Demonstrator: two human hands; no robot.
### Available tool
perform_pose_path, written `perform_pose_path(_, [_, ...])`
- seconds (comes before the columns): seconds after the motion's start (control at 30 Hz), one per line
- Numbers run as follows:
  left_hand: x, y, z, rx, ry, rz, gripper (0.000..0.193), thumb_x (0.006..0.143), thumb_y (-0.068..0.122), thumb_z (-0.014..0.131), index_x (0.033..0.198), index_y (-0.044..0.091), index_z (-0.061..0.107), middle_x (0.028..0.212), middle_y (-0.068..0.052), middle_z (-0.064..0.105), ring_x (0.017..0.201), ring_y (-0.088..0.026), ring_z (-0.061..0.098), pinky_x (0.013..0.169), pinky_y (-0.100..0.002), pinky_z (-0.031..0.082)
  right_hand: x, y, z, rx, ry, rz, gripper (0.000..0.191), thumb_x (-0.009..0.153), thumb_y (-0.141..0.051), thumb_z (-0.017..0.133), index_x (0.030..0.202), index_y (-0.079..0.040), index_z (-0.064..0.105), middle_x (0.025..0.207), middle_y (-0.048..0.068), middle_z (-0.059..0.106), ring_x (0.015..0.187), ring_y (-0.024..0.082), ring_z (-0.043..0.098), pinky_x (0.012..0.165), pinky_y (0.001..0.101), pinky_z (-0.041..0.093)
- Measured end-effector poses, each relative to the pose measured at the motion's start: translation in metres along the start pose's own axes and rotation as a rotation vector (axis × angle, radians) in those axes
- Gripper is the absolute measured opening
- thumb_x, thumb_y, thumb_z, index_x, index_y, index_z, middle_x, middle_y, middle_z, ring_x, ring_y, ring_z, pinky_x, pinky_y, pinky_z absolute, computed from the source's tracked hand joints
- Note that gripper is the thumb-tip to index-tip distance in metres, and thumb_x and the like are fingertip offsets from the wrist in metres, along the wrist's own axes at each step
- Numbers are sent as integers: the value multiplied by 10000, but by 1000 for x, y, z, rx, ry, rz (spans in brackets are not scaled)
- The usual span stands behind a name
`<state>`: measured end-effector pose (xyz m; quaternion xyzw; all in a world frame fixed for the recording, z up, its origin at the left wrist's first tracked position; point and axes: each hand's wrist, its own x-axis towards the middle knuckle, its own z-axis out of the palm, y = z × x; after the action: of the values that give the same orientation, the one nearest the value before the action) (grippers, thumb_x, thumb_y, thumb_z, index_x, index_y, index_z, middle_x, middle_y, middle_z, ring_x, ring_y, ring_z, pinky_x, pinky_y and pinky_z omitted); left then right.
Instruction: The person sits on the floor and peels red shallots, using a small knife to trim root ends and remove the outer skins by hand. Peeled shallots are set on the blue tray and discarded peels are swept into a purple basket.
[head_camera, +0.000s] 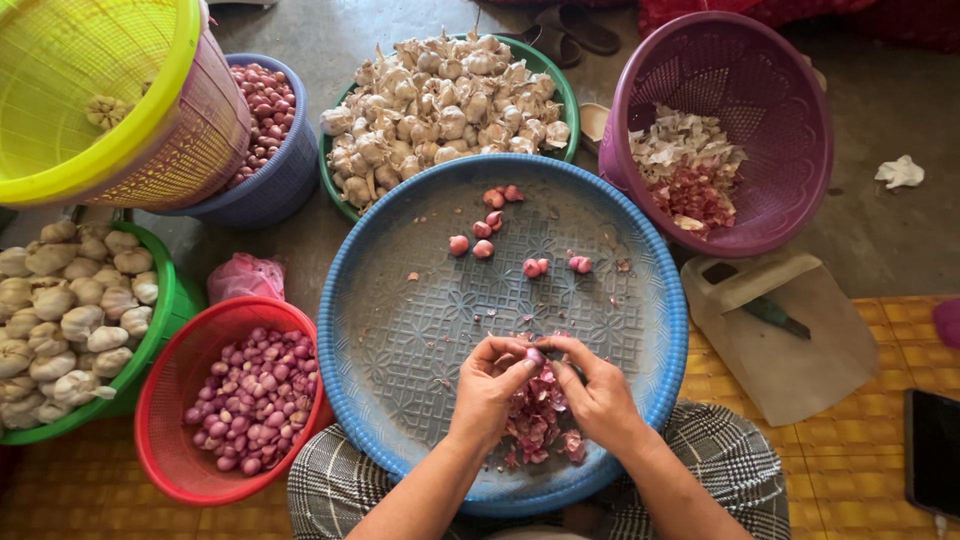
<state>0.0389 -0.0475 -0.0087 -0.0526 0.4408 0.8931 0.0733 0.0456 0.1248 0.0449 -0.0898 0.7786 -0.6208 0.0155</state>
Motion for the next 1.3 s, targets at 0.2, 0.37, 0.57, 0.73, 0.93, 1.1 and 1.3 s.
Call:
perform_pose_path(0.2, [0,4,6,-42,-18,17,178,879,-66,729,1004,27,643,1120,-77,703,1004,-150,689,939,-305,561,0,6,0,43,31,44,290,986,-99,570,1252,-64,681,1066,67,767,981,122,681,871,277,550])
perform_pose_path(0.37, [0,10,11,-99,-9,-9,193,872,-69,717,1026,28,654,1136,-116,701,1032,-169,692,963,-321,562,-1,12,1,104,47,180,310,997,-109,578,1290,-85,676,860,9,663,761,63,552,688,233,496])
perform_pose_path(0.57, [-1,10,12,-31,-56,64,162,903,-60,718,1028,16,649,1169,-118,703,1060,-165,685,981,-316,555,1,15,-6,276,-104,162,374,973,-88,558,1344,-107,610,785,-34,563,706,35,494,623,200,417])
perform_pose_path(0.73, [0,4,8,-22,-10,29,208,888,-47,715,1070,29,650,1138,-76,700,1005,-135,681,922,-291,563,-2,12,-1,87,-33,64,311,989,-88,585,1285,-77,681,845,-12,616,746,54,522,684,221,470])
perform_pose_path(0.93, [4,-3,1,25,33,-21,240,896,-55,721,1113,11,644,1044,-84,718,948,-139,695,885,-288,581,-1,14,3,90,30,4,288,993,-81,556,1248,-52,687,1024,34,737,969,90,652,890,255,525])
perform_pose_path(1.1, [4,-7,0,2,16,21,257,883,-72,720,1103,26,628,1048,-75,709,966,-137,696,906,-292,582,-4,16,8,113,52,132,293,1022,-108,547,1260,-66,713,1011,85,738,952,123,638,880,292,523])
perform_pose_path(1.3, [4,-8,5,-91,-17,44,242,896,-114,683,1082,24,614,1093,-99,700,1004,-165,703,944,-316,581,-5,28,10,198,84,44,281,1029,-105,521,1237,-25,692,1143,64,739,1092,118,644,977,283,495])
